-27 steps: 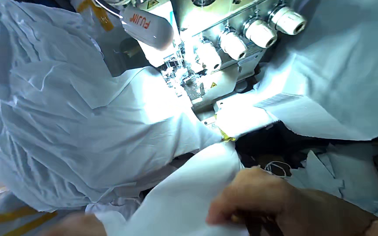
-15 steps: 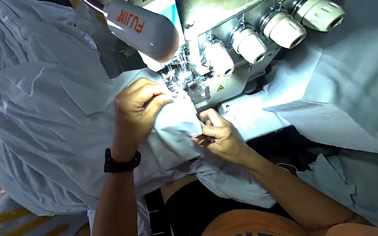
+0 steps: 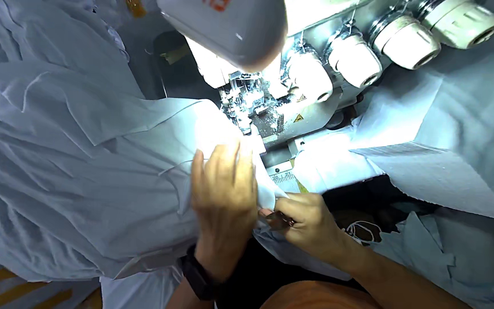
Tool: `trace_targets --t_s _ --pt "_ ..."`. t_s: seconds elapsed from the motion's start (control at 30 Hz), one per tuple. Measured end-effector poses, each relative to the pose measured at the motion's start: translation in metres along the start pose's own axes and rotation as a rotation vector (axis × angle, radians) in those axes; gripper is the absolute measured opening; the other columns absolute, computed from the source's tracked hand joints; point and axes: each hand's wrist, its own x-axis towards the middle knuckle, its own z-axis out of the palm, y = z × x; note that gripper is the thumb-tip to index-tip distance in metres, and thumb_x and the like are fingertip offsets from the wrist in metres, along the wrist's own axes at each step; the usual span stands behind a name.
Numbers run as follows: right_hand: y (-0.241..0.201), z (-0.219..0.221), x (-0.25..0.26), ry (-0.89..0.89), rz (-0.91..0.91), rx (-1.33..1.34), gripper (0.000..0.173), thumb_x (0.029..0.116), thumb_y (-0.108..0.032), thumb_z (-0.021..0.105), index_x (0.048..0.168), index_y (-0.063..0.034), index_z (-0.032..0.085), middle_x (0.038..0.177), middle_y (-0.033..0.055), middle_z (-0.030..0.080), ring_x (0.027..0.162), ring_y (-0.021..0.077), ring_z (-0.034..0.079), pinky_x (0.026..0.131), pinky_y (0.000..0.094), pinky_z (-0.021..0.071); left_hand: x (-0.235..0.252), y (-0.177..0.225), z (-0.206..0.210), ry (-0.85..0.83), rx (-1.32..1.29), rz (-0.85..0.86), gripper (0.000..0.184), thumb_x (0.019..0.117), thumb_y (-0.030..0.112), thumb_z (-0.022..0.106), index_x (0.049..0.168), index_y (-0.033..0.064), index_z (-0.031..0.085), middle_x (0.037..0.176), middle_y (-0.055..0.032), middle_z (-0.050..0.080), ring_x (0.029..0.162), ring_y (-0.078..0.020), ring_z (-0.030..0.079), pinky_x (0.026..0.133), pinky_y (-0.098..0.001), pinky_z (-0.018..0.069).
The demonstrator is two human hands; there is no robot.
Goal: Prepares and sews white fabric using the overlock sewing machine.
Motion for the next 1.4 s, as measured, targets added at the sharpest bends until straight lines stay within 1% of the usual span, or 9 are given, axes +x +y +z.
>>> trace_targets --t_s 0.2,0.33,0.6,0.77,0.93,1.07,1.13,1.27,1.4 --pt "-0.002 -0.005 0.029 0.005 0.021 0.104 0.028 0.09 -0.018 0.07 0.067 -0.0032 0.061 0.058 0.0024 0.054 0.054 0.003 0.047 0.05 0.0161 0.0356 0.014 -0.022 0.002 -0.127 -0.167 0.025 0.036 0.1064 0.015 0.04 0.129 -0.0043 0.061 0.142 -0.0196 0.061 0.144 -0.0337 0.047 0.116 -0.0732 0.0163" --pt "-0.006 -0.01 0.055 -0.126 0.271 0.665 0.024 0.088 -0.008 0.071 0.067 -0.0097 0.061 0.057 -0.0101 0.052 0.051 -0.008 0.045 0.048 0.0095 0.0368 0.031 -0.056 -0.016 -0.134 -0.493 -0.044 0.026 0.105 0.01 0.04 0.125 -0.002 0.05 0.151 -0.0148 0.051 0.137 -0.0161 0.053 0.114 -0.0393 0.0425" --pt "-0.001 -0.007 0.068 -0.139 0.685 1.3 0.015 0.0928 -0.009 0.062 0.079 -0.0111 0.066 0.067 0.0023 0.067 0.057 0.0054 0.063 0.055 0.0228 0.0555 -0.159 -0.139 -0.024 1.042 -0.617 -0.901 0.053 0.1122 0.028 0.023 0.152 -0.0069 0.025 0.145 -0.0186 0.043 0.128 -0.0182 0.048 0.107 -0.0349 0.0426" --pt "-0.003 0.003 0.061 -0.06 0.667 1.406 0.018 0.0967 -0.014 0.06 0.081 -0.0142 0.068 0.07 -0.0002 0.066 0.062 0.004 0.063 0.057 0.0219 0.0553 -0.202 -0.029 0.012 0.472 -1.036 -1.384 0.037 0.1075 0.025 0.039 0.137 0.0024 0.042 0.11 0.0001 0.068 0.097 -0.0044 0.069 0.084 -0.03 0.061" --pt "0.014 -0.007 0.043 -0.014 0.549 1.068 0.009 0.0919 -0.006 0.065 0.099 -0.0113 0.068 0.074 -0.0018 0.067 0.061 0.0039 0.062 0.055 0.0214 0.0551 -0.154 -0.062 -0.105 0.84 -0.224 -1.044 0.044 0.1075 0.009 0.046 0.138 -0.022 0.039 0.128 -0.0224 0.058 0.118 -0.005 0.057 0.106 -0.0221 0.0453" --pt "0.0 -0.006 0.026 -0.309 0.456 0.891 0.014 0.0919 -0.006 0.068 0.079 -0.0112 0.067 0.062 -0.0091 0.062 0.051 -0.0032 0.053 0.049 0.0147 0.0457 -0.143 -0.176 -0.165 0.381 0.122 -0.883 0.044 0.1042 0.029 0.057 0.12 -0.0119 0.06 0.108 -0.0203 0.065 0.1 -0.0187 0.064 0.088 -0.0349 0.0536" --pt "-0.006 0.002 0.02 -0.322 0.483 0.951 0.019 0.0948 -0.006 0.065 0.078 -0.0112 0.069 0.063 -0.0101 0.063 0.05 -0.0049 0.053 0.049 0.0128 0.0455 -0.104 -0.166 -0.154 0.283 0.169 -0.795 0.057 0.1062 0.035 0.054 0.133 -0.015 0.052 0.126 -0.0326 0.06 0.116 -0.0344 0.061 0.101 -0.0467 0.0485" --pt "-0.005 0.01 0.012 -0.274 0.52 1.001 0.019 0.0959 -0.007 0.065 0.078 -0.0134 0.069 0.064 -0.0114 0.064 0.051 -0.0052 0.054 0.05 0.0129 0.047 -0.061 -0.06 -0.062 0.211 -0.096 -0.234 0.037 0.1059 0.026 0.053 0.12 -0.0085 0.056 0.11 -0.0178 0.066 0.096 -0.0159 0.067 0.081 -0.0293 0.0554" --pt "-0.004 0.0 0.011 -0.292 0.409 0.984 0.017 0.0957 -0.007 0.064 0.082 -0.0158 0.068 0.067 -0.0143 0.064 0.054 -0.0068 0.055 0.052 0.0121 0.0483 -0.062 -0.044 0.012 0.076 -0.111 -0.289 0.024 0.0948 0.002 0.058 0.113 -0.0099 0.066 0.113 -0.0277 0.069 0.105 -0.0397 0.069 0.088 -0.0511 0.0564"
